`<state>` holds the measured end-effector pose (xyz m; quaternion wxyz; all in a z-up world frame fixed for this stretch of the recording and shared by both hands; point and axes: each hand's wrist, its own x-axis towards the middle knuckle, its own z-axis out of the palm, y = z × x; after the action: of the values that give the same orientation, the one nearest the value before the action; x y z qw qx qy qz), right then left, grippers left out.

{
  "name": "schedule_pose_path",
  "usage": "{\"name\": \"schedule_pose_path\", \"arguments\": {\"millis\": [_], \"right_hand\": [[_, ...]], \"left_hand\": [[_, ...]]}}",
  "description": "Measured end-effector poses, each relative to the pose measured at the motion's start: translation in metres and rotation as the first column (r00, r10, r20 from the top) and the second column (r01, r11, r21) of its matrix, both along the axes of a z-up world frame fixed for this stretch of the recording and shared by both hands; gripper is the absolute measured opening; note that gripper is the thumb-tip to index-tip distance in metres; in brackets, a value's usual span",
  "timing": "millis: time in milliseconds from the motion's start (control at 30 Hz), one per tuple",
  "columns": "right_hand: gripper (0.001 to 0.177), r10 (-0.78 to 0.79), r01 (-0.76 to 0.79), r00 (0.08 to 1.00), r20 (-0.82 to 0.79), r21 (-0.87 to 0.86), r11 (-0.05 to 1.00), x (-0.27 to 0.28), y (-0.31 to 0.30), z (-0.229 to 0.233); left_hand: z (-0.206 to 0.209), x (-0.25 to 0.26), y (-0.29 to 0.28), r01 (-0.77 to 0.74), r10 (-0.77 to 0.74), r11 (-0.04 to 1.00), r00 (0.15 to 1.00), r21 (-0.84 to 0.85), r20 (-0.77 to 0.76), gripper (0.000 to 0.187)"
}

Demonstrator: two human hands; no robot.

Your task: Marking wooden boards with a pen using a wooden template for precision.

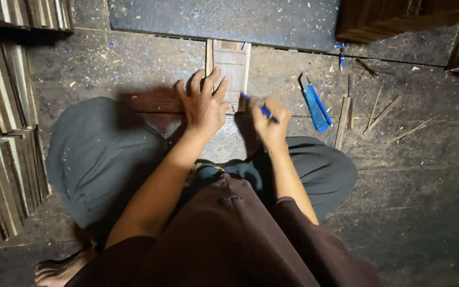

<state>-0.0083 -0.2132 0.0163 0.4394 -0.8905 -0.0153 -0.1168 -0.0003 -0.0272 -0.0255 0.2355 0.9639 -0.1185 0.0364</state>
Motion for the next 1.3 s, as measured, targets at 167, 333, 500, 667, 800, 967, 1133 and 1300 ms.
{"name": "schedule_pose_path", "arguments": {"millis": [167,333,500,667,800,967,1133,1300], "right_hand": [[0.030,0.092,-0.091,0.971,0.221,-0.014,0.996,0.088,-0.008,-0.016],[0.014,-0.043,0.043,0.997,0.062,-0.002,0.999,0.088,-0.018,-0.025],[0.008,-0.193,0.204,0.942,-0.276,0.013,0.979,-0.001,-0.008,-0.002],[0.018,-0.271,0.272,0.958,-0.089,0.004,0.962,-0.006,0.009,-0.008],[0.022,-0.266,0.270,0.960,0.085,-0.045,0.962,0.073,-0.011,-0.045],[0.029,-0.293,0.283,0.944,-0.154,-0.085,0.955,0.058,-0.037,-0.087],[0.015,-0.264,0.269,0.942,-0.204,-0.006,0.963,-0.036,-0.001,-0.021],[0.025,-0.298,0.313,0.939,-0.173,0.064,0.948,0.000,-0.004,-0.039]], "left_hand": [[-0.001,-0.001,-0.002,-0.048,0.049,0.999,0.998,-0.004,0.027,0.060],[0.010,-0.004,0.000,-0.021,0.022,1.000,0.999,-0.017,0.026,0.057],[0.009,-0.001,0.000,-0.010,0.009,1.000,1.000,-0.025,-0.019,0.057],[0.012,-0.002,0.000,-0.015,0.014,1.000,0.998,-0.021,-0.059,0.056],[0.013,-0.003,0.001,-0.018,0.016,0.999,0.999,-0.041,-0.048,0.057],[0.018,-0.002,0.001,-0.011,0.010,1.000,0.998,-0.014,-0.063,0.055],[0.014,-0.002,-0.001,-0.018,0.016,0.999,0.998,-0.028,-0.068,0.054],[0.013,-0.002,-0.001,-0.023,0.023,0.999,1.000,-0.022,0.007,0.056]]}}
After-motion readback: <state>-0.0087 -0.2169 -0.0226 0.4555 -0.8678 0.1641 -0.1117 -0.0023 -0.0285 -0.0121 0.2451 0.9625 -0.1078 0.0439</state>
